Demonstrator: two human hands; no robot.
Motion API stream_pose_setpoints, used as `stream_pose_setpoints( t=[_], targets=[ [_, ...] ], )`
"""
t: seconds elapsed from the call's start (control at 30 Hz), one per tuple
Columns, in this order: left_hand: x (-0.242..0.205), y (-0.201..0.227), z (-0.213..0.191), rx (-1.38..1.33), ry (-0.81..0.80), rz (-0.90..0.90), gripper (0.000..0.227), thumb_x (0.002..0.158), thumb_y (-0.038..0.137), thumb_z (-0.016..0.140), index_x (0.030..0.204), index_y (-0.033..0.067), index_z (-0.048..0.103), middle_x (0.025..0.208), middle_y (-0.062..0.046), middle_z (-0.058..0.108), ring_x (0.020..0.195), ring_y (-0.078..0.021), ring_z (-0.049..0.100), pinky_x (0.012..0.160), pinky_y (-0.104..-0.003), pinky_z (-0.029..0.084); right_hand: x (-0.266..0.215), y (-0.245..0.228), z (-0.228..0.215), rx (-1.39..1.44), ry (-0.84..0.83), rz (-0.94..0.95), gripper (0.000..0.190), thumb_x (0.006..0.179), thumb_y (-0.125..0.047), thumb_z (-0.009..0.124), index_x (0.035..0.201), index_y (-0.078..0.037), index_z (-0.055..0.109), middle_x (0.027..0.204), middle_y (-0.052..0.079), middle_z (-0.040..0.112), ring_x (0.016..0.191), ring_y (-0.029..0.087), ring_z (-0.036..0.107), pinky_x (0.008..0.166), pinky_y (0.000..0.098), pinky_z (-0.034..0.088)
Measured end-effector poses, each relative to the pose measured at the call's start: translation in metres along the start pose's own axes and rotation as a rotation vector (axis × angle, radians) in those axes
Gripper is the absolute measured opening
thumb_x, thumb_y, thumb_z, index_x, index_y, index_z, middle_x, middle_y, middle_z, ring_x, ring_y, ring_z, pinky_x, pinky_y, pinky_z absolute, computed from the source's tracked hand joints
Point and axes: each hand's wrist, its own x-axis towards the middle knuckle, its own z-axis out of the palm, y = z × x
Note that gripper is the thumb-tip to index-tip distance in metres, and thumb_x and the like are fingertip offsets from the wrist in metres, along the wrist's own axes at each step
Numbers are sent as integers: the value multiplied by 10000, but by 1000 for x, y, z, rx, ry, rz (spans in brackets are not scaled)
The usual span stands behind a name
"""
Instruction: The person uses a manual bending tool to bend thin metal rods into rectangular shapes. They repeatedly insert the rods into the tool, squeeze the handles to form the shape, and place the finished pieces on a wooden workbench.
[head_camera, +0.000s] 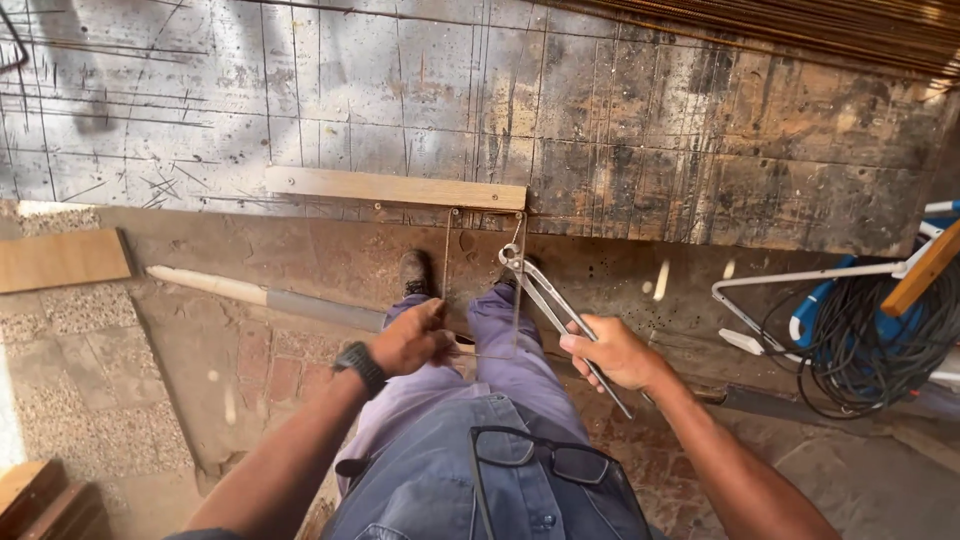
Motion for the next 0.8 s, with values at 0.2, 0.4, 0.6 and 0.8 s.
stream_pose_setpoints(
  t=[0.2, 0.4, 0.6, 0.8],
  targets=[
    [-39, 73, -2, 9, 35, -19, 113, 896, 71, 642, 877, -36, 610, 685, -235, 698, 635, -279, 727, 593, -385, 617, -14, -13, -12, -12, -92, -33, 310, 926, -206, 668, 1067, 61, 596, 559, 218, 622, 396, 246, 601, 304, 339, 524],
    [-65, 127, 14, 269, 108, -88, 86, 762, 149, 515, 755, 87, 574, 681, -65, 738, 577, -161, 689, 539, -303, 531, -23, -33, -19, 0, -52, -38, 231, 921, -223, 663, 988, -39, 541, 562, 117, 526, 357, 158, 432, 289, 292, 313],
    [-53, 160, 28, -453, 269, -98, 98, 882, 88, 541, 800, 34, 537, 717, -180, 721, 523, -202, 666, 399, -248, 485, 0, -56, -29, -465, -184, 103, 172, 891, -179, 635, 946, -47, 540, 650, 114, 605, 488, 203, 552, 424, 342, 446],
    [-65, 155, 47, -515, 157, 5, 165, 987, 174, 587, 881, 103, 484, 747, -174, 735, 559, -179, 691, 445, -220, 520, 21, -93, -31, -202, -342, -154, 362, 885, -22, 714, 1223, 65, 620, 692, 130, 635, 482, 163, 602, 404, 247, 546]
  ],
)
